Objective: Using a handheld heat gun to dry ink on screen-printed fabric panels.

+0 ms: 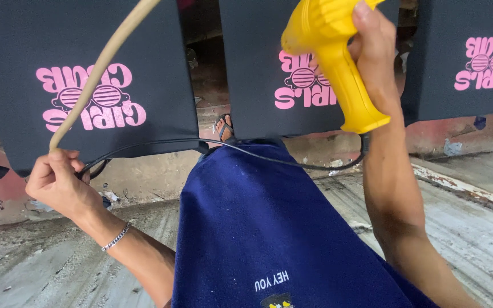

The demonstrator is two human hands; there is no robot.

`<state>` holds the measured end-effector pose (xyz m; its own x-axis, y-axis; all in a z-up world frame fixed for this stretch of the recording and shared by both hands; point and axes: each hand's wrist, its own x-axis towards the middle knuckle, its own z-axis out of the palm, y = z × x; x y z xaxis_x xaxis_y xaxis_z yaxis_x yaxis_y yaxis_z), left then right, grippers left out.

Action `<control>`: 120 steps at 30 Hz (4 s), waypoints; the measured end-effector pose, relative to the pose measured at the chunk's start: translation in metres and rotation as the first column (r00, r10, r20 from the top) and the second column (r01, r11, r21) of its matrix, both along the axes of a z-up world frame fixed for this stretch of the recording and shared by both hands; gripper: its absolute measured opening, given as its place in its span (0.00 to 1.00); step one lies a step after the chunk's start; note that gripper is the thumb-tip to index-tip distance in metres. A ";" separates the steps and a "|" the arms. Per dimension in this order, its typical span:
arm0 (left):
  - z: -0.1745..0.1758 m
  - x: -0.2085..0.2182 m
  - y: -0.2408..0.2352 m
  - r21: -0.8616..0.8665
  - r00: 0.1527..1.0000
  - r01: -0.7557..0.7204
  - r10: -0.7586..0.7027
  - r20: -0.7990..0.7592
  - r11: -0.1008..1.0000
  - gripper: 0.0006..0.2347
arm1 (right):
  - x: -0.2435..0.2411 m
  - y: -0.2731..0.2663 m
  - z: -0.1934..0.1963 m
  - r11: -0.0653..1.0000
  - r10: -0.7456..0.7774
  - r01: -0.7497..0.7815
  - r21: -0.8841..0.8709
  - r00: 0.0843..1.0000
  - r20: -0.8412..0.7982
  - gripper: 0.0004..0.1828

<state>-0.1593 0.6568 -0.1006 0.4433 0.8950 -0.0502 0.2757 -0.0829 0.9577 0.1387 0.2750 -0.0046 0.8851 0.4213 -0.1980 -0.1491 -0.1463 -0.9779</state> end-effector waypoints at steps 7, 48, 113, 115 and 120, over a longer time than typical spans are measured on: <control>-0.010 -0.003 0.004 0.035 0.999 0.046 -0.047 0.026 0.998 0.17 | -0.005 -0.025 0.000 0.996 0.024 -0.026 -0.089 1.000 -0.017 0.33; 0.007 0.026 -0.012 -0.010 0.987 0.128 -0.128 -0.100 0.992 0.16 | -0.009 -0.059 -0.002 0.986 -0.168 0.167 -0.011 0.982 -0.092 0.40; 0.004 0.029 -0.030 -0.025 0.971 0.208 -0.210 -0.114 0.978 0.21 | 0.001 -0.125 -0.011 0.939 -0.284 0.294 -0.178 0.956 0.080 0.38; 0.000 0.030 -0.028 -0.028 0.974 0.195 -0.197 -0.114 0.980 0.19 | -0.007 -0.137 -0.022 0.949 -0.250 0.270 -0.165 0.959 0.136 0.37; 0.001 0.033 -0.032 -0.013 0.971 0.206 -0.206 -0.119 0.979 0.17 | -0.025 -0.087 0.008 0.896 -0.415 0.442 0.039 0.866 -0.279 0.47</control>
